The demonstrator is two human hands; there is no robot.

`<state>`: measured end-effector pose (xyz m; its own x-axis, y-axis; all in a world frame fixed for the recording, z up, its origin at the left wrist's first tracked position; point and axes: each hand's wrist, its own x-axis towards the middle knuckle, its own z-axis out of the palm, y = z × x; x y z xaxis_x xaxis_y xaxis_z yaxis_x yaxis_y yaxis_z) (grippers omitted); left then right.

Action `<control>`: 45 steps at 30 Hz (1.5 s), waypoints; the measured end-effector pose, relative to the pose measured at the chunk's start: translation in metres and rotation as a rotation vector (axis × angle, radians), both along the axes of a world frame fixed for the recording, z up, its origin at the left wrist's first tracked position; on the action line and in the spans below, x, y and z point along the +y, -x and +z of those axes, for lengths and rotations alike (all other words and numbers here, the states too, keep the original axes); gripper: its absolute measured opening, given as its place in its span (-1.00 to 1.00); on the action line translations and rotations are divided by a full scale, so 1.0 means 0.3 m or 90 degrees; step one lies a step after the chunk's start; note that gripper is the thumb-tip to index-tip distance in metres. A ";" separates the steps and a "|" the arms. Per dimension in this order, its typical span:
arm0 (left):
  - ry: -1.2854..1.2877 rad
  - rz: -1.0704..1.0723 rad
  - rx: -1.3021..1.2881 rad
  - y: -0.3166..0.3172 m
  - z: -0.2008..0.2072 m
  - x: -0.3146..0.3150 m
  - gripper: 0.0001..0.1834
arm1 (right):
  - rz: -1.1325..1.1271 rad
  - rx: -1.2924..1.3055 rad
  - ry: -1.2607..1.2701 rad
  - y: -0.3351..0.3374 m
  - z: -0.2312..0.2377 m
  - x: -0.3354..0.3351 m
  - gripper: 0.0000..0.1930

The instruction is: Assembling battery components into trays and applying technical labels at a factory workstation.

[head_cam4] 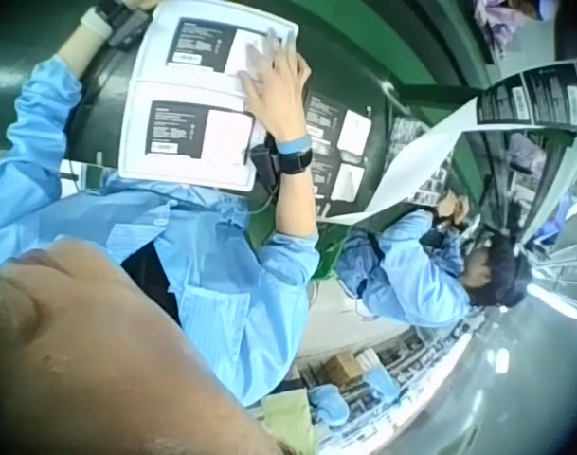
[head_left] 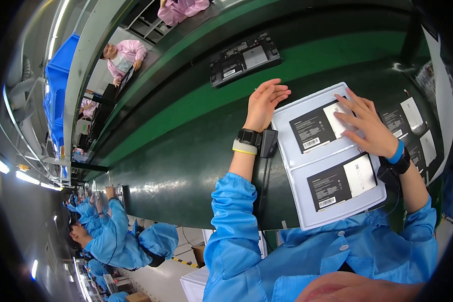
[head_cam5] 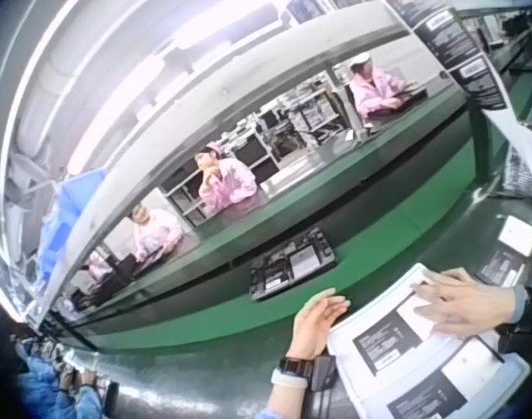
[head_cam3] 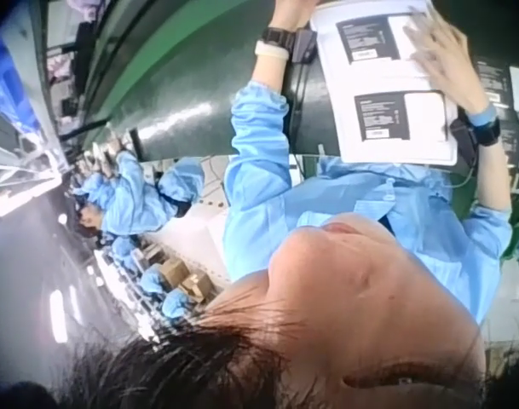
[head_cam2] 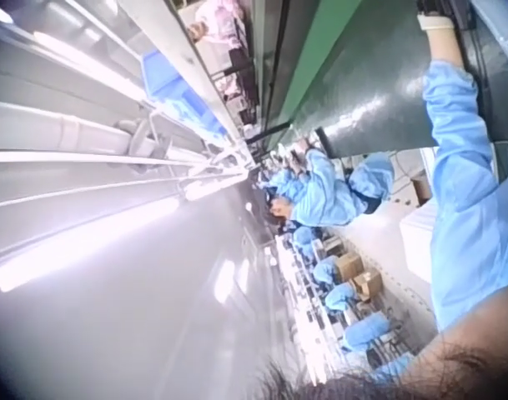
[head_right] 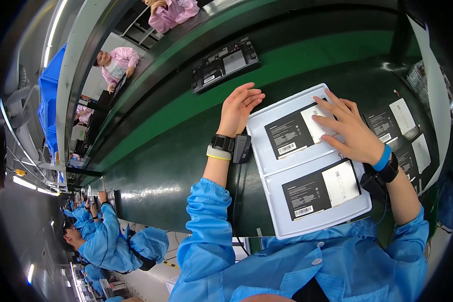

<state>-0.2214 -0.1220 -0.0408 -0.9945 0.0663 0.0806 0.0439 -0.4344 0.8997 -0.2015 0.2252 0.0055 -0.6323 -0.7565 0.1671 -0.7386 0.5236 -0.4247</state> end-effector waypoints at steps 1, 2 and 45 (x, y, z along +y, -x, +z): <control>0.001 0.002 -0.002 -0.003 0.001 0.002 -0.63 | 0.021 0.053 -0.008 -0.003 0.001 0.003 -0.43; 0.003 0.004 -0.004 -0.002 0.002 0.004 -0.63 | 0.018 0.053 -0.010 -0.002 -0.002 0.005 -0.43; 0.036 -0.006 0.000 0.014 0.012 0.005 -0.60 | -0.007 0.067 0.131 -0.019 0.050 -0.006 -0.41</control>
<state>-0.2257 -0.1204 -0.0371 -0.9939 0.0796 0.0765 0.0404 -0.3828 0.9230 -0.1957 0.2233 0.0205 -0.6109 -0.6928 0.3832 -0.7795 0.4417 -0.4443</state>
